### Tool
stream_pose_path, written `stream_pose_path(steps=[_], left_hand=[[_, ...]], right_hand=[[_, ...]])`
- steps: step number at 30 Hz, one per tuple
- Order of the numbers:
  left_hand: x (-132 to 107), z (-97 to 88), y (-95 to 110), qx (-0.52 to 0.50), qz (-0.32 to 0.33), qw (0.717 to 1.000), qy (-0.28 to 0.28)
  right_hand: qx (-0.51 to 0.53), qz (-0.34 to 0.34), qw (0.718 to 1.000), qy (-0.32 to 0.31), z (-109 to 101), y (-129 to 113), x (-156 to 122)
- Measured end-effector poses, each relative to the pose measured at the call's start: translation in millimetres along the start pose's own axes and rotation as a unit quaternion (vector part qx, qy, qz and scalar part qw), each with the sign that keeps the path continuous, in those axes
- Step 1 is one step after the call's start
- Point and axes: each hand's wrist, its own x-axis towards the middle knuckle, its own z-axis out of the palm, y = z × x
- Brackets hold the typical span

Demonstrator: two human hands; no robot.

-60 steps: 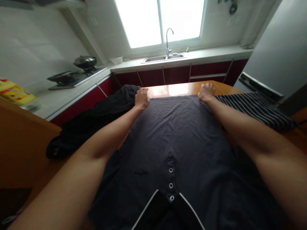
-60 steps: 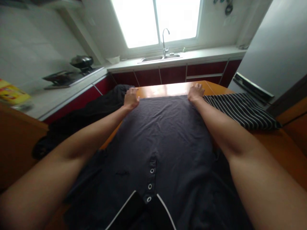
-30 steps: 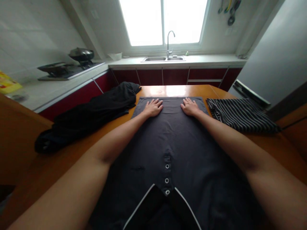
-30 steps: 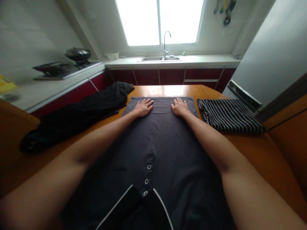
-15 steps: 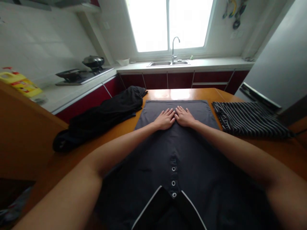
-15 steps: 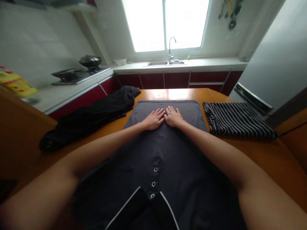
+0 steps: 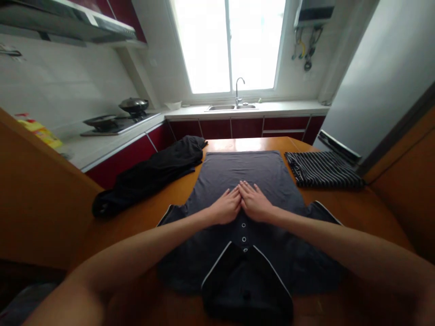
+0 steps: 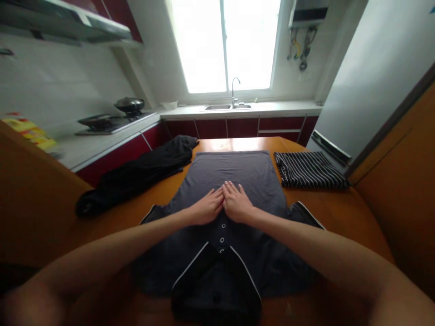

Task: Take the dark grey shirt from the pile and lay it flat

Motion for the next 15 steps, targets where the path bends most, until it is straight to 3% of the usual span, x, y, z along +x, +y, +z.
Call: stream_pose_path(steps=[3,8,10,12,15], left_hand=[[-30,6.0,5,0.003,-0.03,1.0,-0.006],[-60,-15.8,-38,0.034,-0.134,0.99,-0.02],[-69,-23.6,-45,0.05,-0.171,0.984,-0.03],[-76,-24.7,-38,0.064,-0.188,0.98,-0.028],[-85,-11.9,-6,0.056,-0.138,0.989,-0.013]], right_hand=[[0.012,0.031,0.999,-0.01,8,-3,-33],[-0.027,0.146,0.989,-0.008,-13,51,-60],[-0.053,0.186,0.981,-0.001,-21,62,-65],[-0.078,0.196,0.977,0.012,-23,58,-69],[-0.084,0.143,0.986,0.016,-13,26,-73]])
